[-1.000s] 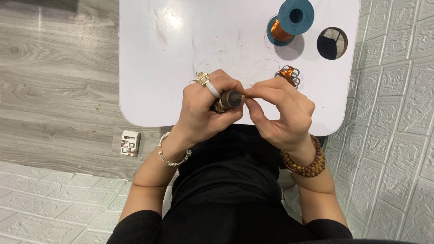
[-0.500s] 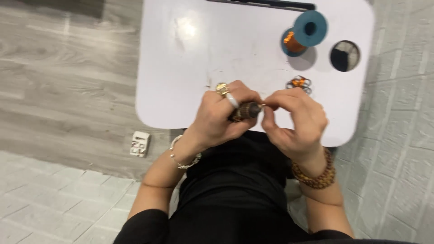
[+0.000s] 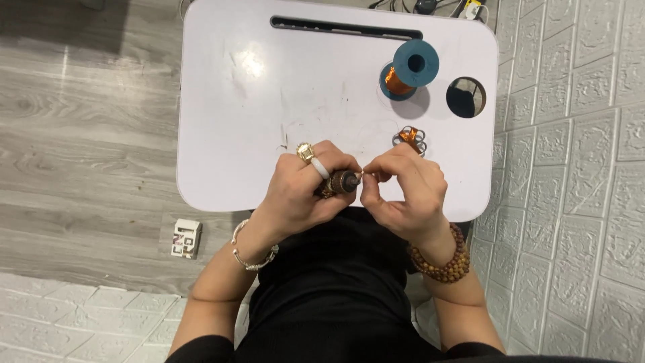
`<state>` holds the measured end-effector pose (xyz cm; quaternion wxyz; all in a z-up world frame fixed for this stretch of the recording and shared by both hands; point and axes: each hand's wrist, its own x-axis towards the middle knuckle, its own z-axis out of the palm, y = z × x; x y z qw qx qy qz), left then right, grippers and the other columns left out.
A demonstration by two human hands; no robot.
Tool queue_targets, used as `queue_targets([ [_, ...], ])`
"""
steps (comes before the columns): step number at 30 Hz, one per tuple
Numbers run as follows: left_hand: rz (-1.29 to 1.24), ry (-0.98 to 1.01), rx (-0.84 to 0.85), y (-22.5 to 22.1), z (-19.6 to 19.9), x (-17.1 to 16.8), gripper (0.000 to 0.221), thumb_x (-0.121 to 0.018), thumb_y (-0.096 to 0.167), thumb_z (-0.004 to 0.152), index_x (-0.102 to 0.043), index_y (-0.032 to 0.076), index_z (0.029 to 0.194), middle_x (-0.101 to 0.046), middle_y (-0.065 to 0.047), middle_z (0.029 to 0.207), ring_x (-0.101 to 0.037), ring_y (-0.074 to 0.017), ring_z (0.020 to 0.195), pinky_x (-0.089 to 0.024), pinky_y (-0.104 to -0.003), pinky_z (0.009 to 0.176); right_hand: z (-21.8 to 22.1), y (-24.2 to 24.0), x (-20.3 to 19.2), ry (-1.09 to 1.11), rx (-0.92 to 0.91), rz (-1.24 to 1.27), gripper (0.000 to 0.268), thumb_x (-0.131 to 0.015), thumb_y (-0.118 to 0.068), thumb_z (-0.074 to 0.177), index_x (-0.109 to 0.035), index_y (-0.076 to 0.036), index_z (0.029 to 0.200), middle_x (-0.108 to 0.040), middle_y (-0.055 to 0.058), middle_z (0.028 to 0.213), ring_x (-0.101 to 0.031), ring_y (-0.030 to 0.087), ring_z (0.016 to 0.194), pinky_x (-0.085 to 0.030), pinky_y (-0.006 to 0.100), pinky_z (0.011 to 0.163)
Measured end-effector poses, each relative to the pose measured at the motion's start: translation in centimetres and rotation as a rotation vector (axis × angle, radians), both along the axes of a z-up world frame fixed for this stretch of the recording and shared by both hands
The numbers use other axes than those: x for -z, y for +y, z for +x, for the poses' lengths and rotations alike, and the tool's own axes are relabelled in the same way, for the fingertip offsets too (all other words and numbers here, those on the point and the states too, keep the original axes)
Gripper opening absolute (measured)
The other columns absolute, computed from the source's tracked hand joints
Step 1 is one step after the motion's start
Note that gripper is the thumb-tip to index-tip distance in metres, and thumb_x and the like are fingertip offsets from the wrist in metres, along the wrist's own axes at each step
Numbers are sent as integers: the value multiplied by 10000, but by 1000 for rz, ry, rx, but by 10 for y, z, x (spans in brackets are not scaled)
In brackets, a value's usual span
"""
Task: Manually winding thin copper wire onto the poles of a small motor armature
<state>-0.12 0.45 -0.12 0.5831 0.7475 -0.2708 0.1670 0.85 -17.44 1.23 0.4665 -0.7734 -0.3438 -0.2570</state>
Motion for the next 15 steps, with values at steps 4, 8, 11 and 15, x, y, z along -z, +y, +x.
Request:
queue_targets([
  [4, 13, 8, 19, 0, 1, -1, 156, -787, 68, 818, -685, 71, 936, -658, -53, 758, -699, -251, 682, -593, -331, 636, 0, -4, 4, -3, -13, 18, 43, -678, 57, 829, -679, 14, 831, -610, 60, 626, -551, 202, 501, -522, 282, 480],
  [8, 15, 9, 24, -1, 2, -3, 152, -784, 51, 808, -691, 70, 927, -664, -53, 739, -699, -254, 664, -584, -324, 613, 2, -5, 5, 20, -34, 62, 40, -700, 42, 814, -681, 8, 809, -593, 63, 597, -536, 199, 478, -500, 287, 452],
  [11, 48, 31, 5, 0, 1, 1, 215, -817, 59, 765, -693, 77, 940, -665, -64, 744, -697, -282, 659, -573, -349, 594, 3, -4, 4, 28, -49, 48, 50, -671, 44, 815, -679, -3, 832, -563, 60, 585, -528, 209, 477, -497, 284, 460],
  [15, 72, 46, 0, 0, 2, -4, 198, -795, 40, 767, -694, 92, 929, -672, -50, 736, -699, -269, 655, -566, -334, 587, 5, -6, 4, 48, -61, 48, 43, -677, 30, 812, -679, -4, 839, -569, 72, 591, -547, 223, 477, -489, 308, 453],
])
